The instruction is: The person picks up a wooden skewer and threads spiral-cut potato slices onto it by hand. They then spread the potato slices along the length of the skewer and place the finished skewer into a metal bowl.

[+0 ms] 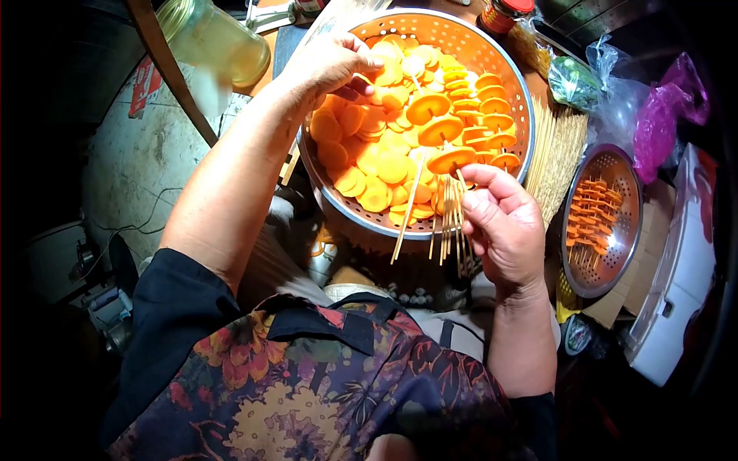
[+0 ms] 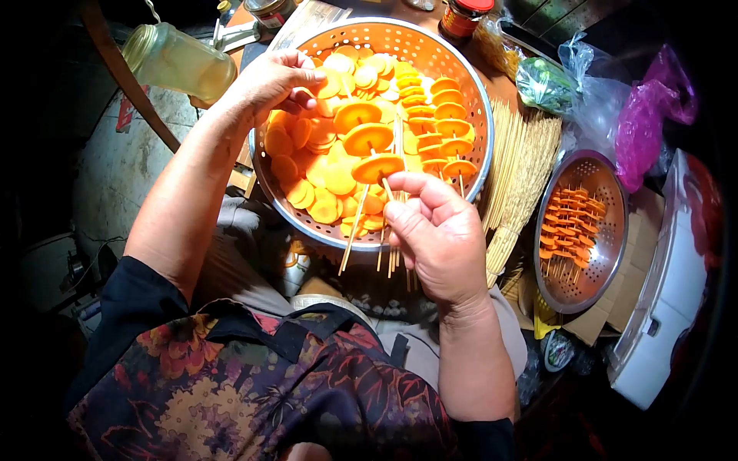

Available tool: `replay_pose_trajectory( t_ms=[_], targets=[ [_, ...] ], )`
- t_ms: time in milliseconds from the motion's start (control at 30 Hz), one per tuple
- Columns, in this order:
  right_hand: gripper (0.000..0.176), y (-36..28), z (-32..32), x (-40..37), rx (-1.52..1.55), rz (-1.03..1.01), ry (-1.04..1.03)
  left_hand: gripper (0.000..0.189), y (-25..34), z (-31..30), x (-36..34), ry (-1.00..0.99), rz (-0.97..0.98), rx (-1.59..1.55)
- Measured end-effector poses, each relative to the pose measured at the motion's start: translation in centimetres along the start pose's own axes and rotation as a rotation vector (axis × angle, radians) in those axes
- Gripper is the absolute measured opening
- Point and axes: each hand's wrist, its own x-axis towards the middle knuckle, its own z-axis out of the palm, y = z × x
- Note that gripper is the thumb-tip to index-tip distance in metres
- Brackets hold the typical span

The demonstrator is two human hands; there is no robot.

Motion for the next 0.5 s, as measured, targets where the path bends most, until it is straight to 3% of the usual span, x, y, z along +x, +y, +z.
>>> replay_pose_trajectory(
  t_ms=[100,200,267,400,500],
  targets=[
    [0.025,0.0,0.0,0.0,0.000,0.012,-0.002,0.014,-0.2,0.1,0.2,0.020,-0.029,-0.030],
    [0.025,0.0,0.0,0.0,0.015,0.005,0.007,0.013,-0.9,0.0,0.7,0.016,-0.024,0.131],
    [0.025,0.1,-0.1,0.1,0.015,0.003,0.015,0.014,-1.8,-0.2,1.2,0.107,0.122,0.432],
    [0.026,0.1,-0.2,0.1,0.003,-0.001,0.033,0.014,-2.5,-0.4,1.7,0.152,0.227,0.655],
    [0.026,0.1,-0.2,0.0,-0.004,-0.013,0.042,0.014,-2.3,-0.4,1.5,0.105,0.187,0.554]
  ],
)
